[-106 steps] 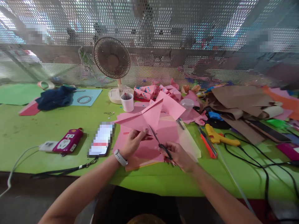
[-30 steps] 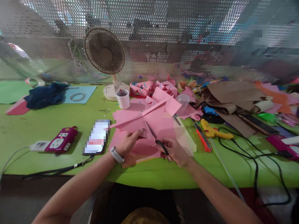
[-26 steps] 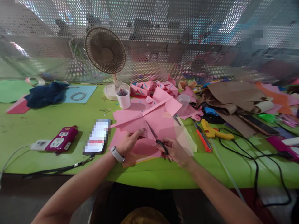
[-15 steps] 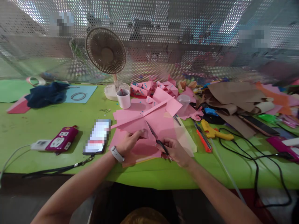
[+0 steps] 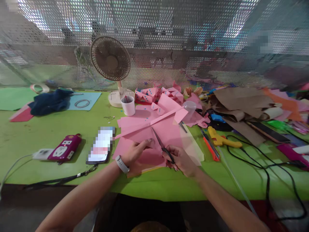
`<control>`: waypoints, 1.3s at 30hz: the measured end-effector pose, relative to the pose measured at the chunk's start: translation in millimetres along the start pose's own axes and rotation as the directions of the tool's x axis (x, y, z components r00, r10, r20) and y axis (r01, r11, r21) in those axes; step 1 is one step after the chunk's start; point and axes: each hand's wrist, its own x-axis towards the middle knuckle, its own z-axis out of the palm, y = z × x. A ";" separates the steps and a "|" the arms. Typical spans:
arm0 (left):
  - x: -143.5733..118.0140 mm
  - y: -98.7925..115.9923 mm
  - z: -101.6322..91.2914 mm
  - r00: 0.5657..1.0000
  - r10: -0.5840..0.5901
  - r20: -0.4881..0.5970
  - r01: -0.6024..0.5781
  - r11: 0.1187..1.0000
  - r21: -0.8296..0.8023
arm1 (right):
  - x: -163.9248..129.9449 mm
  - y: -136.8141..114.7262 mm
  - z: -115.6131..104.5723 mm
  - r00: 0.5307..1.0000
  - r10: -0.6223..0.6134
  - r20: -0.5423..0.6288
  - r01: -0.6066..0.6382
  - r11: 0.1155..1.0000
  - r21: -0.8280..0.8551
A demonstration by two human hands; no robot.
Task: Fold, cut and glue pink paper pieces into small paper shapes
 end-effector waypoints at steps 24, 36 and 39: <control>-2.4 3.0 0.3 0.998 -0.010 0.058 0.007 0.999 0.052 | -0.4 -6.3 5.7 0.998 0.026 -0.052 -0.025 1.000 0.009; -3.3 5.1 -2.4 0.998 0.027 0.064 -0.038 0.983 0.177 | 1.2 -1.4 3.0 1.000 -0.001 -0.019 0.001 1.000 0.010; -2.6 3.5 -2.3 0.998 0.019 0.056 -0.029 0.984 0.177 | 0.8 -1.5 3.2 1.000 0.002 -0.026 -0.002 1.000 0.007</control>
